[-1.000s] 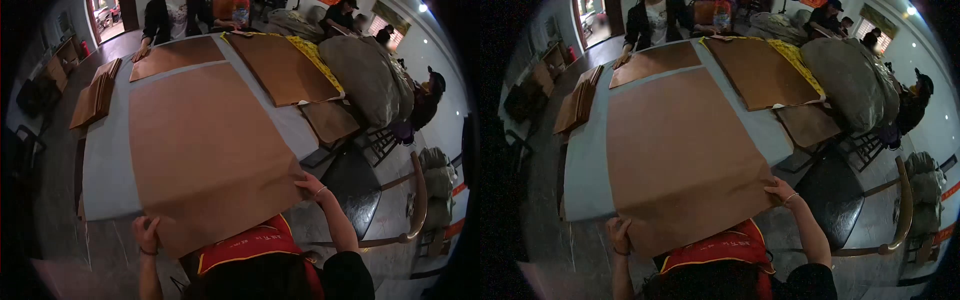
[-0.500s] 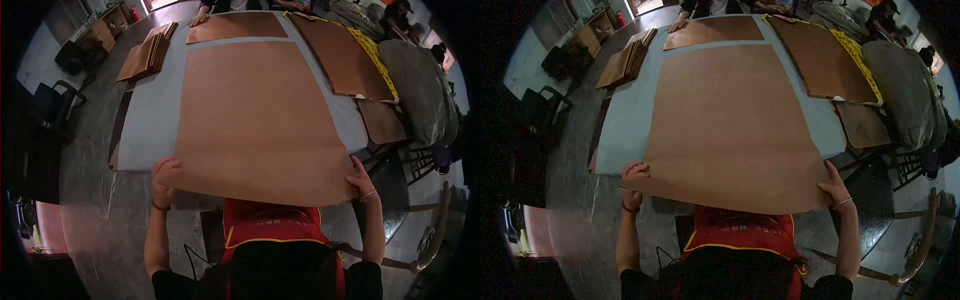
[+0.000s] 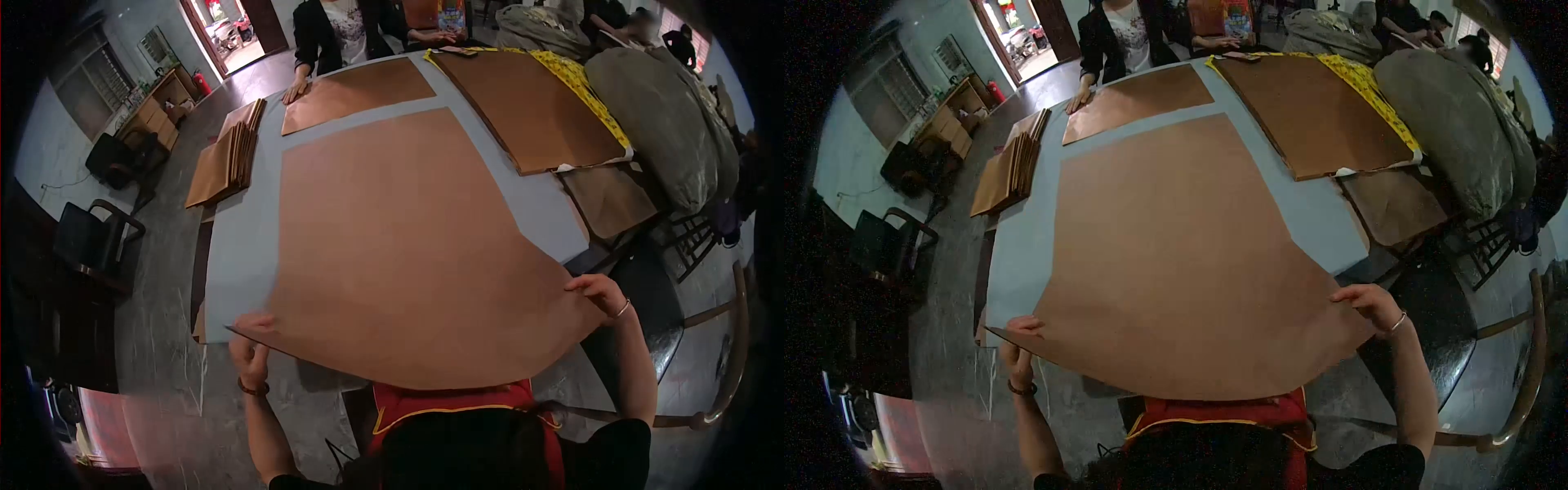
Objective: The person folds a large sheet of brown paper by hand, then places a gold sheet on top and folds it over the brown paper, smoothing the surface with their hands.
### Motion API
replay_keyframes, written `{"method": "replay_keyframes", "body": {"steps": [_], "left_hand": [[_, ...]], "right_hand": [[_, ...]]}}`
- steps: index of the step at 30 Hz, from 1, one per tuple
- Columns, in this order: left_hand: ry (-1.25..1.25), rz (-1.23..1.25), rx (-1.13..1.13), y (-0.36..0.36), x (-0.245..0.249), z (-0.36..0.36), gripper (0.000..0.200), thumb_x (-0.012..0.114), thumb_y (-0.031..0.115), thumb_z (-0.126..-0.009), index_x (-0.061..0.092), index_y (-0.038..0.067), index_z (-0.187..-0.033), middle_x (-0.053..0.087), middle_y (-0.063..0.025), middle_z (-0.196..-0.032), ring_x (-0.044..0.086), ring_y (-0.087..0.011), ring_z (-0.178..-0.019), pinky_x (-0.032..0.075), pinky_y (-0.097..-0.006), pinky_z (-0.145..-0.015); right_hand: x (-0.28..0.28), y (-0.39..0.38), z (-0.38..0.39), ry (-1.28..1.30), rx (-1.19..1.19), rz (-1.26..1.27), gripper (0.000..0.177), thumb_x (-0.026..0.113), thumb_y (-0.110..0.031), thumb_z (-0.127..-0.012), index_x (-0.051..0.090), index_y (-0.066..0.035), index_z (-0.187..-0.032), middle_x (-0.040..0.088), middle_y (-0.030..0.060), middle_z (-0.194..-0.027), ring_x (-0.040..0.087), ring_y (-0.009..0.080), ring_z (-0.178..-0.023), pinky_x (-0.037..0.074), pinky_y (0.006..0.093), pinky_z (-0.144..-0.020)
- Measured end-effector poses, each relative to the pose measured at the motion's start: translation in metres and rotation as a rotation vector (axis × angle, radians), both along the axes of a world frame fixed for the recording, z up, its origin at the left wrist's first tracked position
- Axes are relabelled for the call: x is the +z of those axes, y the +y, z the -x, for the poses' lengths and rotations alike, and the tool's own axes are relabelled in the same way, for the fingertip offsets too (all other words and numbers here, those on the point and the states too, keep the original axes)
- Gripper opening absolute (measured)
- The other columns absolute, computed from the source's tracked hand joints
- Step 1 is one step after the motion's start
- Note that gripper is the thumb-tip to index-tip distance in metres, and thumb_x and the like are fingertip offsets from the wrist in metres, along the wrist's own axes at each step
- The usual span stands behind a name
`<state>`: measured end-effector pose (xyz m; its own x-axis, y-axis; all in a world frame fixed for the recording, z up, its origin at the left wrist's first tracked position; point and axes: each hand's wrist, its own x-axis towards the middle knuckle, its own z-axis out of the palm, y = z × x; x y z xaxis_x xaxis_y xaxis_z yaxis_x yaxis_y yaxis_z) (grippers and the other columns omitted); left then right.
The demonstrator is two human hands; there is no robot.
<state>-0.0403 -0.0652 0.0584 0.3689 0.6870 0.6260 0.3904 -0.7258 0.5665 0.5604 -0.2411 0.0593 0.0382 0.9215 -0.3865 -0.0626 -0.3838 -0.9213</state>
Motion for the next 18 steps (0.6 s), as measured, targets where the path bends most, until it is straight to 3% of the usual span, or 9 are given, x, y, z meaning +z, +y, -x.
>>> {"method": "replay_keyframes", "body": {"steps": [2, 3, 4, 6, 7, 9, 13, 16, 18], "left_hand": [[-0.043, 0.065, 0.000, 0.002, -0.001, 0.002, 0.024, 0.046, 0.014, -0.095, 0.063, 0.000, -0.087, 0.064, -0.0133, -0.096, 0.060, -0.0234, -0.083, 0.047, -0.0322, -0.065], [-0.089, 0.134, -0.011, 0.003, -0.005, 0.005, 0.018, 0.052, 0.013, -0.091, 0.062, -0.001, -0.089, 0.063, -0.0141, -0.096, 0.060, -0.0240, -0.083, 0.047, -0.0326, -0.069], [-0.128, 0.201, -0.023, 0.006, -0.004, 0.007, 0.015, 0.058, 0.012, -0.087, 0.062, -0.003, -0.091, 0.063, -0.0148, -0.097, 0.060, -0.0246, -0.083, 0.046, -0.0329, -0.073], [-0.158, 0.134, -0.034, 0.009, -0.001, 0.005, 0.017, 0.058, 0.013, -0.087, 0.062, -0.003, -0.091, 0.063, -0.0144, -0.096, 0.059, -0.0221, -0.081, 0.045, -0.0319, -0.071], [-0.197, 0.164, -0.015, 0.008, 0.002, 0.003, 0.017, 0.058, 0.013, -0.087, 0.062, -0.003, -0.091, 0.063, -0.0140, -0.096, 0.058, -0.0208, -0.081, 0.045, -0.0312, -0.071], [-0.239, 0.198, 0.004, 0.012, 0.003, -0.002, 0.017, 0.058, 0.013, -0.087, 0.062, -0.003, -0.090, 0.063, -0.0136, -0.095, 0.058, -0.0196, -0.081, 0.045, -0.0304, -0.070], [-0.268, 0.277, 0.017, 0.015, 0.008, -0.003, 0.019, 0.056, 0.017, -0.088, 0.063, -0.001, -0.092, 0.062, -0.0085, -0.090, 0.052, -0.0137, -0.071, 0.040, -0.0273, -0.061], [-0.289, 0.303, 0.028, 0.016, -0.010, 0.013, 0.020, 0.057, 0.018, -0.088, 0.063, 0.000, -0.095, 0.062, -0.0041, -0.084, 0.045, -0.0104, -0.063, 0.034, -0.0257, -0.056], [-0.273, 0.261, 0.015, 0.016, -0.024, 0.019, 0.021, 0.058, 0.018, -0.088, 0.063, 0.000, -0.097, 0.061, -0.0019, -0.082, 0.041, -0.0089, -0.061, 0.031, -0.0251, -0.054]], "right_hand": [[0.008, 0.004, 0.000, 0.317, 0.022, -0.085, 0.031, 0.050, -0.011, -0.082, 0.065, 0.001, -0.107, 0.062, 0.0096, -0.109, 0.060, 0.0168, -0.096, 0.047, 0.0294, -0.087], [-0.012, 0.017, -0.006, -0.064, 0.279, -0.830, 0.041, 0.046, 0.000, -0.072, 0.064, 0.001, -0.108, 0.062, 0.0106, -0.110, 0.059, 0.0199, -0.101, 0.048, 0.0317, -0.089], [-0.001, 0.020, -0.001, -0.067, 0.275, -0.841, 0.041, 0.046, 0.000, -0.072, 0.064, 0.001, -0.108, 0.062, 0.0106, -0.110, 0.059, 0.0199, -0.101, 0.048, 0.0317, -0.089], [0.022, 0.022, 0.014, 0.112, -0.068, -0.126, 0.038, 0.050, 0.004, -0.071, 0.065, -0.002, -0.105, 0.062, 0.0110, -0.111, 0.059, 0.0215, -0.103, 0.049, 0.0340, -0.088], [0.022, 0.026, 0.011, 0.108, -0.069, -0.127, 0.038, 0.050, 0.004, -0.071, 0.065, -0.002, -0.105, 0.062, 0.0110, -0.111, 0.059, 0.0215, -0.103, 0.049, 0.0340, -0.088], [0.022, 0.036, 0.004, -0.228, -0.002, -0.149, 0.034, 0.053, 0.008, -0.073, 0.066, -0.003, -0.102, 0.061, 0.0108, -0.112, 0.059, 0.0218, -0.103, 0.049, 0.0352, -0.089], [0.029, 0.054, -0.001, -0.288, 0.034, -0.304, 0.023, 0.058, 0.004, -0.076, 0.066, -0.003, -0.096, 0.062, 0.0091, -0.111, 0.059, 0.0204, -0.103, 0.049, 0.0347, -0.088], [0.040, 0.066, 0.009, -0.105, -0.108, -0.376, 0.019, 0.059, -0.003, -0.081, 0.065, -0.003, -0.098, 0.062, 0.0060, -0.108, 0.058, 0.0178, -0.099, 0.048, 0.0333, -0.086], [0.039, 0.070, 0.008, -0.502, -0.128, -0.599, 0.021, 0.062, -0.013, -0.084, 0.062, -0.004, -0.102, 0.061, 0.0050, -0.106, 0.058, 0.0157, -0.095, 0.047, 0.0331, -0.085]]}}
